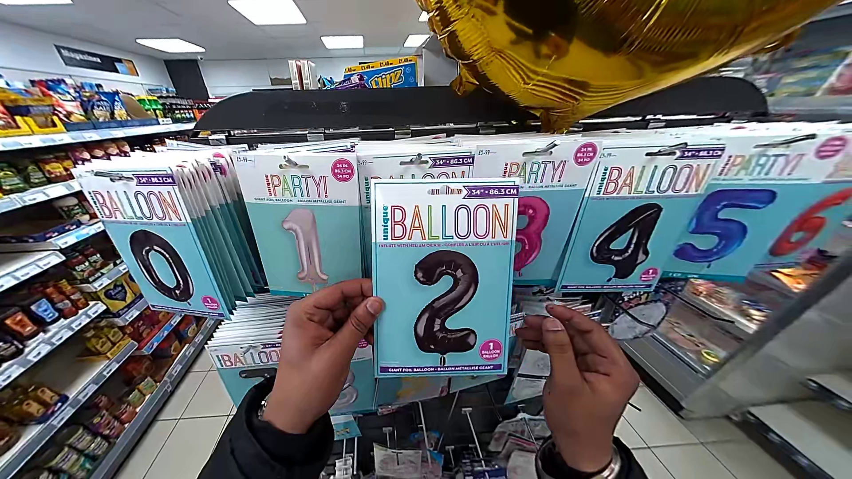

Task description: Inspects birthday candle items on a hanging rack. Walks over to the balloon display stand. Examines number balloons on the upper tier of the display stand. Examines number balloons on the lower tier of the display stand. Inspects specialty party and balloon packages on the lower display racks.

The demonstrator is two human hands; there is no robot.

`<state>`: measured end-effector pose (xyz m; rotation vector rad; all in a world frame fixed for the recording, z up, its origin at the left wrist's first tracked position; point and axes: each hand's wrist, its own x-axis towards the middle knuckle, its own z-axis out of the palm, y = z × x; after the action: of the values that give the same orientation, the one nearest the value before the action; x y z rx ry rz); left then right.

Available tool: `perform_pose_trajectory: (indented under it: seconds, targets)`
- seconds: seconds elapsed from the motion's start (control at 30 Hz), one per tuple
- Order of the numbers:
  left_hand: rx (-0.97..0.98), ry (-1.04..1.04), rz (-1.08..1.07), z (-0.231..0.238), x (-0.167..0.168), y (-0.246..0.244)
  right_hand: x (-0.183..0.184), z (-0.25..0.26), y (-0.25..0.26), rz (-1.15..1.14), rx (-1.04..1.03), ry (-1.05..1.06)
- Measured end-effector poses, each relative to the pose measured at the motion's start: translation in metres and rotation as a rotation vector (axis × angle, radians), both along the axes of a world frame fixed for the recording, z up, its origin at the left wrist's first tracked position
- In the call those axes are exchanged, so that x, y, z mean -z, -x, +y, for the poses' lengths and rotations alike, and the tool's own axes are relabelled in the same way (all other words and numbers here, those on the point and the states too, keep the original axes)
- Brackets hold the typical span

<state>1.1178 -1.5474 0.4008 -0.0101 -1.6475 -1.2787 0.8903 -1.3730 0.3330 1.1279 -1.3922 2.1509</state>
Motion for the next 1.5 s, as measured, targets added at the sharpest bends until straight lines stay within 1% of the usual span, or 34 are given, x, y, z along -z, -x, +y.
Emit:
perform_pose_trajectory:
  seconds: [0.37, 0.83, 1.1, 1.27, 1.5]
  targets:
    - [-0.025, 0.026, 0.008, 0.007, -0.008, -0.003, -0.003, 0.009, -0.005, 0.016, 0.015, -0.006]
    - [-0.032, 0.056, 0.01, 0.005, -0.012, -0.007, -0.004, 0.012, -0.007, 0.043, 0.02, -0.006]
    - [-0.056, 0.034, 0.02, -0.007, -0.017, 0.001, -0.005, 0.01, -0.008, 0.011, 0.005, 0.033]
    - [-0.074, -0.023, -0.013, -0.02, -0.021, 0.013, -0.006, 0.01, -0.01, 0.0, 0.019, 0.037]
    - [-0.084, -0.028, -0.005, -0.022, -0.023, 0.017, -0.004, 0.015, -0.006, 0.007, 0.03, 0.043]
